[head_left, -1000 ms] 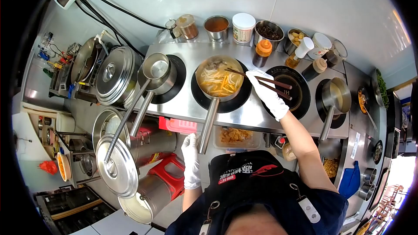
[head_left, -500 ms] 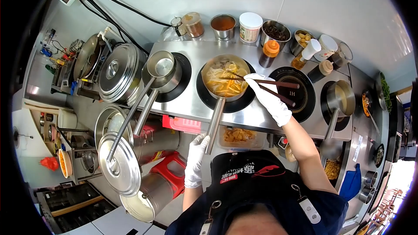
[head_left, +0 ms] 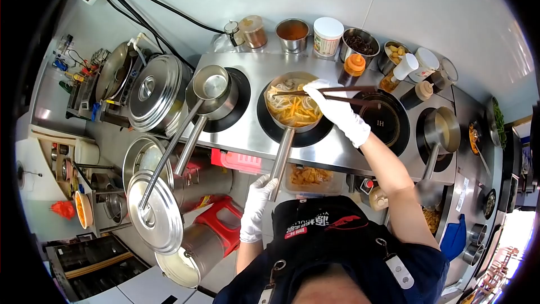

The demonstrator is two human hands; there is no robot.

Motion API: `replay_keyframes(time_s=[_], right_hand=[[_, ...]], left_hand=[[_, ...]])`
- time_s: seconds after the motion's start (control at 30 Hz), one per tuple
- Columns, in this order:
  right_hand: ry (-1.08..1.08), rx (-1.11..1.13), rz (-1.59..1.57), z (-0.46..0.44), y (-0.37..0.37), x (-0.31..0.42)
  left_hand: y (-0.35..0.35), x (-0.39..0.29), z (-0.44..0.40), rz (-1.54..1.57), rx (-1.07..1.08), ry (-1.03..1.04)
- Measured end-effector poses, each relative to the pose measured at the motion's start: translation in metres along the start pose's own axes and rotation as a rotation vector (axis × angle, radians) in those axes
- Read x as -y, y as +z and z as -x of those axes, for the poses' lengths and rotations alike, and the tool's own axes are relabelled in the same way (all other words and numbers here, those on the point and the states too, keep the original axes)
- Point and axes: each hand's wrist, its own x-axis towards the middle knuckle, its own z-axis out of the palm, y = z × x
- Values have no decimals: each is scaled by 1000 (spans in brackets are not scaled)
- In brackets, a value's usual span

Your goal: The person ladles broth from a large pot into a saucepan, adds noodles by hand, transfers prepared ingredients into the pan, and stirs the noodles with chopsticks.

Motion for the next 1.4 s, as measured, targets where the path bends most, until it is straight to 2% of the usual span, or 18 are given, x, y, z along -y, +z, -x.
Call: replay_keyframes(time_s=[0.07,0.1,0.17,0.2,0.23,0.3,0.33,0.37,0.5,0.57,0.7,0.77,0.87,1.0,1.03,1.23,1.37,1.4], right_hand=[[-104,52,63,-18,-1,10],[-62,75,-67,-27,-1,16],[-39,-3,5,-38,-2,31],[37,-20,-30,-44,-2,19],[-4,-119,42,-48,-1,8],[44,-128,-40,-56,-11,-16],[134,-167,-106,-59,-16,-31],[101,-267,-208,-58,-17,-46],[202,-352,-210,-44,-38,-54],[257,-335,-209,-35,-41,-50],[157,-252,-117,-23,-39,-7],[77,-189,-23,-23,-35,-14],[29,-190,17,-19,-25,-35],[12,-228,-115,-20,-32,-20],[-31,-235,-13,-20,-36,-16],[17,-294,54,-13,-53,1],[214,-257,64,1,-59,7],[287,-178,165,2,-63,23]], left_hand=[[0,-1,0,-19,7,2],[-1,-1,-1,-24,6,-2],[-2,1,-3,-33,3,-8],[-2,1,-3,-32,1,-7],[-2,2,-3,-30,-1,-5],[-1,2,-3,-21,-6,-5],[-1,2,-3,-14,-9,-8],[-1,2,-3,-8,-12,-9],[0,-1,-1,-3,-12,-9],[1,-2,-1,-12,-4,-7],[0,1,-3,-6,-3,-6],[0,-3,0,-31,4,-4],[0,0,-2,-18,7,-1],[-2,5,-3,-4,2,6],[-2,5,-4,-13,3,11],[-1,3,-3,-8,5,25],[0,5,-4,17,-5,32],[0,5,-4,16,-4,32]])
